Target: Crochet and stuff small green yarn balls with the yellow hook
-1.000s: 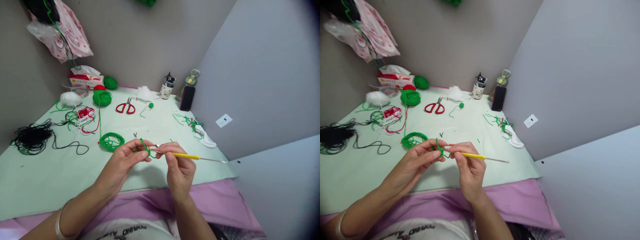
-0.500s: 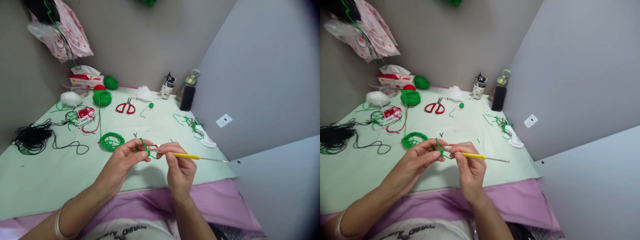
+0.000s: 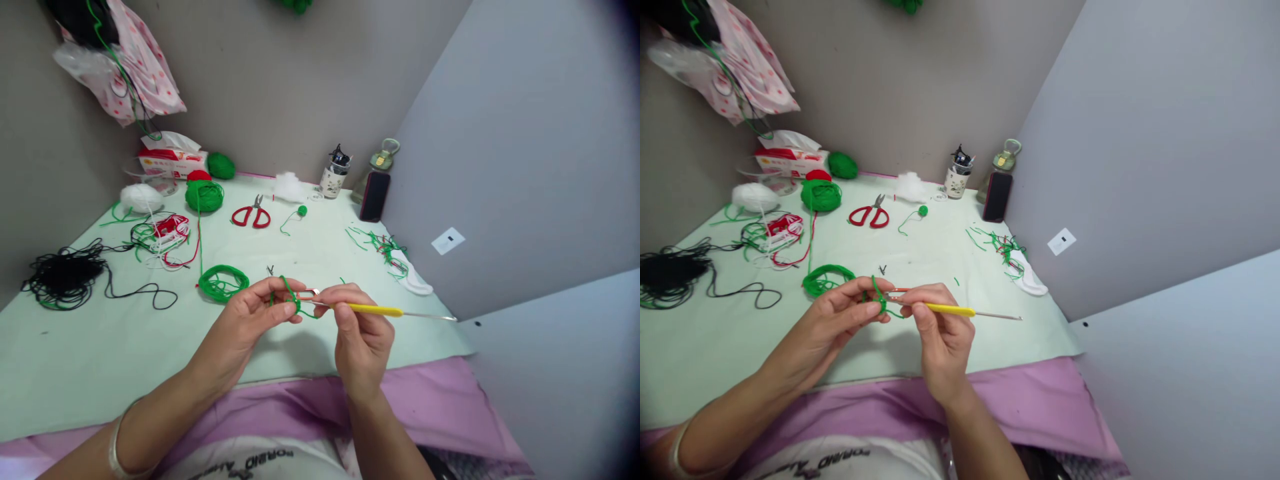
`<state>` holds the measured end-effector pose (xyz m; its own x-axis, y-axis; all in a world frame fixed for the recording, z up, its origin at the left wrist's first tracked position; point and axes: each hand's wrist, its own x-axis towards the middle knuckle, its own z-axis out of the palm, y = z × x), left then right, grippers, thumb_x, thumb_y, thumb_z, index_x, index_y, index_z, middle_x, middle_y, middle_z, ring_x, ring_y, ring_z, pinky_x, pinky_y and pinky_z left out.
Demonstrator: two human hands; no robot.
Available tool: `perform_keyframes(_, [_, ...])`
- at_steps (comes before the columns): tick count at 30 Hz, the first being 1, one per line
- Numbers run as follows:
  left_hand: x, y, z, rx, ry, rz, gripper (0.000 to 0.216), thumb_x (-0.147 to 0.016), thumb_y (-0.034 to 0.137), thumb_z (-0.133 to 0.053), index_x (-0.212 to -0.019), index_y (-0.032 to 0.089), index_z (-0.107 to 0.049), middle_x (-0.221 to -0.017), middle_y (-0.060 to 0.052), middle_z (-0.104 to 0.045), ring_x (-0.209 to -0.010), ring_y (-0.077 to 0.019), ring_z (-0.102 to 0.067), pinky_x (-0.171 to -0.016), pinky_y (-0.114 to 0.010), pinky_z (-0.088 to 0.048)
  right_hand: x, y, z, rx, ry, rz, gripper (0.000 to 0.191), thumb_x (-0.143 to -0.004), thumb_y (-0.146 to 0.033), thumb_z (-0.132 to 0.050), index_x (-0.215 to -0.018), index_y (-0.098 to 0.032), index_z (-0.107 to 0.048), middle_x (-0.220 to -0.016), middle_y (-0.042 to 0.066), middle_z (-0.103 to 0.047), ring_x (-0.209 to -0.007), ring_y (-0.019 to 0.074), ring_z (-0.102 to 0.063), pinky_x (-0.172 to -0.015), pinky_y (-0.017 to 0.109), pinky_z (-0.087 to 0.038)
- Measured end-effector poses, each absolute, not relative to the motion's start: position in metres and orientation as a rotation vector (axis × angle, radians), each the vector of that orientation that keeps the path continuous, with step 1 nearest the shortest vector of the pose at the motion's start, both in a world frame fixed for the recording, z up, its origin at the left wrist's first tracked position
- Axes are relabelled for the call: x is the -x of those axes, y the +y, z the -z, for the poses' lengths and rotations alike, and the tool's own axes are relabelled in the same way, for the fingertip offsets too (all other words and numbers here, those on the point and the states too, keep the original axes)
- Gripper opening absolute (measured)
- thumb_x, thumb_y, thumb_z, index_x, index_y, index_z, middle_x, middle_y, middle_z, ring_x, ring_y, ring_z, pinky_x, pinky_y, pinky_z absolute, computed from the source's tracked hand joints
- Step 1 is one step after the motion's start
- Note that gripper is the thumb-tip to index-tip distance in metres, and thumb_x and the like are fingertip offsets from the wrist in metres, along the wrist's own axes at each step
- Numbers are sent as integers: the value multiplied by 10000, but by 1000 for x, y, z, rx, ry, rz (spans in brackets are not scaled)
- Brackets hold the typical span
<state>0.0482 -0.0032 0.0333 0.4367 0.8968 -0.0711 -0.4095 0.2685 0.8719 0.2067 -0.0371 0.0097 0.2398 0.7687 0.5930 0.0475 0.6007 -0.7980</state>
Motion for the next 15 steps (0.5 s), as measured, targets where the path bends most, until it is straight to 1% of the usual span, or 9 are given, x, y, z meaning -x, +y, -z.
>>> perform_keyframes(15, [-48,-1,-32,-945,627,-963,120,-847,229,-798,-958,259,-830,-873,10,-731,-817,-123,-654,-791,-221,-544,-207,-38,-11,815,-1277,-570,215,-1015,-170,-574,-1021,-247,-774,-929,26,-734,-790,141,-660,-700,296,-554])
